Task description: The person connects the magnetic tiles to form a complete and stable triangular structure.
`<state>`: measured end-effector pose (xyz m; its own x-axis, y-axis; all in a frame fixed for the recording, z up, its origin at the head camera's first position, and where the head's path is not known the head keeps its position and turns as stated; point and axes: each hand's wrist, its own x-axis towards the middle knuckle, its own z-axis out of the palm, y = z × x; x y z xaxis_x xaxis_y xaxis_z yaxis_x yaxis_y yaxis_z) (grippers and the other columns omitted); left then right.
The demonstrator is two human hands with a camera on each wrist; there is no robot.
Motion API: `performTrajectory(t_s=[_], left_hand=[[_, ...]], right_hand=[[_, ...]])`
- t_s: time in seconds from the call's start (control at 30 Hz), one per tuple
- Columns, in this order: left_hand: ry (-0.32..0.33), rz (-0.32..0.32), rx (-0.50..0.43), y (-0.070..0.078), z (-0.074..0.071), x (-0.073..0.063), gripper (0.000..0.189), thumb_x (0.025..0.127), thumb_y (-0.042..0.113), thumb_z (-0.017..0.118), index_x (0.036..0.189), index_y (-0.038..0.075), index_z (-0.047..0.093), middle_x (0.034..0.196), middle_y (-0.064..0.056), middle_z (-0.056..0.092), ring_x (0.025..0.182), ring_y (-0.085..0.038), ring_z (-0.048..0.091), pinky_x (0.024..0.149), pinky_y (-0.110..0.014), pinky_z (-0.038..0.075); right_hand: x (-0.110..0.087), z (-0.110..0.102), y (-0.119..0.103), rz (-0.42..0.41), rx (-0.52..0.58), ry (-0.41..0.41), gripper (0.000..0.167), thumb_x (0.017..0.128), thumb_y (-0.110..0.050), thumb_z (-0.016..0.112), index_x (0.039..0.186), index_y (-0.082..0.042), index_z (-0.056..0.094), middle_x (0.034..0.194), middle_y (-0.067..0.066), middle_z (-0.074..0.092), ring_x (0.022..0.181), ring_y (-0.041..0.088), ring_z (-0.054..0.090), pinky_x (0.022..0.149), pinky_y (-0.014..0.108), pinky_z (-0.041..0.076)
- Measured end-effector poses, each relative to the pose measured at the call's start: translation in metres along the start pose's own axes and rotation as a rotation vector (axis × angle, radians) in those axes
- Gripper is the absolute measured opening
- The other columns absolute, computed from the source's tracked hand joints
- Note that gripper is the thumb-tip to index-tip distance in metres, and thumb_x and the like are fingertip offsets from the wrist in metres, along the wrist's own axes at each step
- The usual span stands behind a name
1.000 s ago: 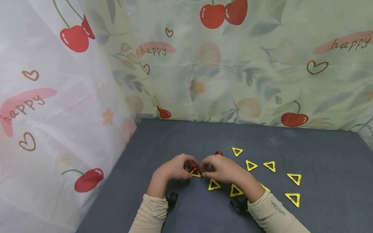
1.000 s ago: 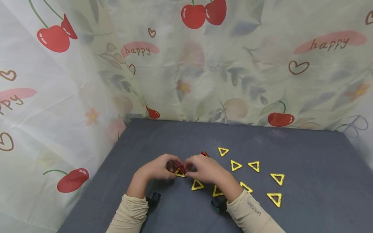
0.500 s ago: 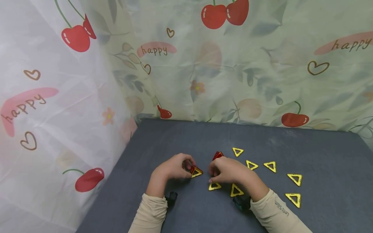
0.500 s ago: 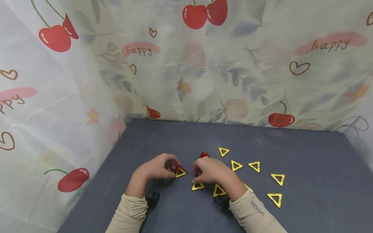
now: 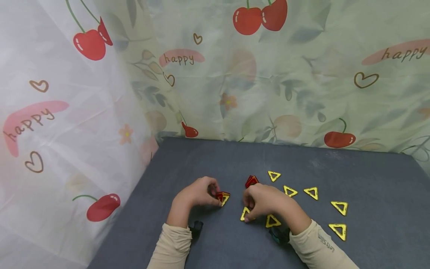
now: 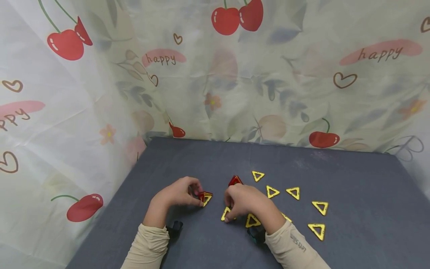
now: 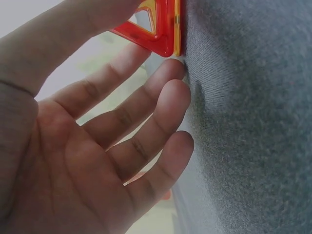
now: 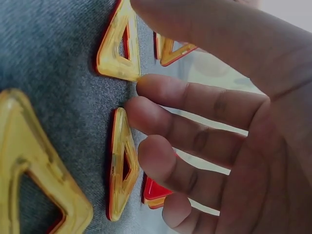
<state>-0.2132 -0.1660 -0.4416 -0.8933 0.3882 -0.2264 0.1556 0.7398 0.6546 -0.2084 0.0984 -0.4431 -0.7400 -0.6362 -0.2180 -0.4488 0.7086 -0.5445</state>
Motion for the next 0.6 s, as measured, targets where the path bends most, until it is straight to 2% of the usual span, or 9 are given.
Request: performTrajectory(t_s=[0.33, 0.6], left_hand=[[0.014, 0.001, 0.001, -0.0025, -0.0004, -0.0025, 0.022, 0.082, 0.012, 0.092, 0.091, 0.009, 0.071, 0.087, -0.004, 0.065, 0.075, -0.018, 0.058, 0.065, -0.032, 0.05], [0.008, 0.033, -0.002, -0.0016, -0.0005, -0.0032, 0.02, 0.083, 0.008, 0.09, 0.092, 0.008, 0.072, 0.085, -0.004, 0.065, 0.073, -0.017, 0.058, 0.064, -0.031, 0.049]], right_hand=[[-0.0028, 0.0028, -0.0018, 0.061, -0.041, 0.017, 0.034, 0.07, -0.028, 0.101, 0.082, -0.02, 0.07, 0.077, -0.005, 0.062, 0.067, 0.014, 0.057, 0.063, 0.036, 0.046], [-0.002, 0.0043, -0.0024, 0.034, -0.104, 0.057, 0.029, 0.078, -0.025, 0.096, 0.075, -0.021, 0.067, 0.07, -0.007, 0.057, 0.063, 0.011, 0.052, 0.06, 0.033, 0.042]])
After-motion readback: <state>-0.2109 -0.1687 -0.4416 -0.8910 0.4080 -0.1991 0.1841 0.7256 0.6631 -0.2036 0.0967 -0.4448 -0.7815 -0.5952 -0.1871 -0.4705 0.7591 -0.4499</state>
